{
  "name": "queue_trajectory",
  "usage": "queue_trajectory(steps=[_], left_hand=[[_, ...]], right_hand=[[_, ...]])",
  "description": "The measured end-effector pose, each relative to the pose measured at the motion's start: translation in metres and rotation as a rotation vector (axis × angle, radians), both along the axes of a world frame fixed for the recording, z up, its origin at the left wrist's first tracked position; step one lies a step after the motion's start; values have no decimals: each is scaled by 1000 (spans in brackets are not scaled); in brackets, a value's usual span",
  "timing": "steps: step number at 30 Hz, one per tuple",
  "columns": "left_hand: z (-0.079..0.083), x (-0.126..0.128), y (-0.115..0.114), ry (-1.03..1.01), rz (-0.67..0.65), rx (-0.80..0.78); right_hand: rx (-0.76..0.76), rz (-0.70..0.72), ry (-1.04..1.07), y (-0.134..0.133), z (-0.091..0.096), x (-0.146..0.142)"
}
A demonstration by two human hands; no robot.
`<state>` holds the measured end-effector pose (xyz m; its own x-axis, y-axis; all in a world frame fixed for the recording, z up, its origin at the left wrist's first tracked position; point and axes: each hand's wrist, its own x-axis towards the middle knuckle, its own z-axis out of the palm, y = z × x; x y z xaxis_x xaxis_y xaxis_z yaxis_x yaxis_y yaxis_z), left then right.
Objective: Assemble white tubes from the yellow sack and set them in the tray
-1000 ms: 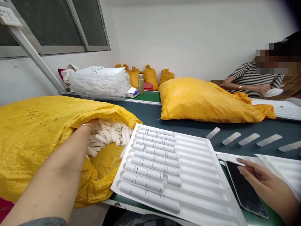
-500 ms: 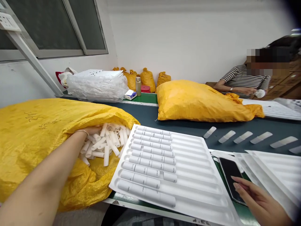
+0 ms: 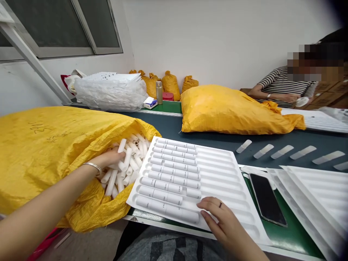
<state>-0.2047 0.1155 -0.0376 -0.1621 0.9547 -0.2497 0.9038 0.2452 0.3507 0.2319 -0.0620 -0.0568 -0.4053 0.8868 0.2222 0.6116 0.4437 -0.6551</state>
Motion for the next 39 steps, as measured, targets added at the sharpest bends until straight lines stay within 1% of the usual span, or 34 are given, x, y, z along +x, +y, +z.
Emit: queue_trajectory(steps=[2,5,7,9,11,12,14,16,18,20,22,24,26,28,30,32,33,35,37,39], left_hand=[[10,1,-10,28,-34,20],[28,7,-31,78,-74,44],[38,16,-49,69,-160,111],[43,30,-71,24,-256,207],[42,48,-93,-86,-302,286],[38,57,-104,-182,-314,316],[28,78,-122,-420,-373,407],[17,99,-133,-602,-442,524],[7,119,-137,-663,-490,608],[2,137,-135,-650,-546,631],[1,152,-131,-603,-618,618],[6,160,-128,-545,-674,615],[16,164,-125,-489,-709,633],[28,164,-123,-421,-752,634],[40,164,-122,-365,-800,591],[49,164,-122,-365,-825,526],[51,164,-123,-387,-824,498],[52,164,-124,-452,-801,468],[50,163,-126,-504,-770,478],[46,162,-127,-530,-766,509]], right_hand=[[78,-12,-59,4,-6,-5],[202,-77,-141,16,-16,-6],[200,-91,-223,25,-21,-8],[135,-105,-310,34,-22,-11],[91,-117,-367,40,-19,-15],[87,-116,-381,42,-16,-16],[97,-106,-376,45,-8,-16],[84,-120,-307,44,3,-15],[37,-157,-161,41,14,-14],[-1,-147,34,37,24,-16],[4,-74,212,33,32,-20],[47,-8,321,32,38,-22],[122,12,349,34,44,-23],[208,34,317,38,50,-20],[262,95,257,41,56,-17],[277,156,199,43,61,-15],[281,172,181,43,63,-15],[296,158,182,45,64,-14],[308,115,214,46,63,-14],[303,77,240,48,61,-14]])
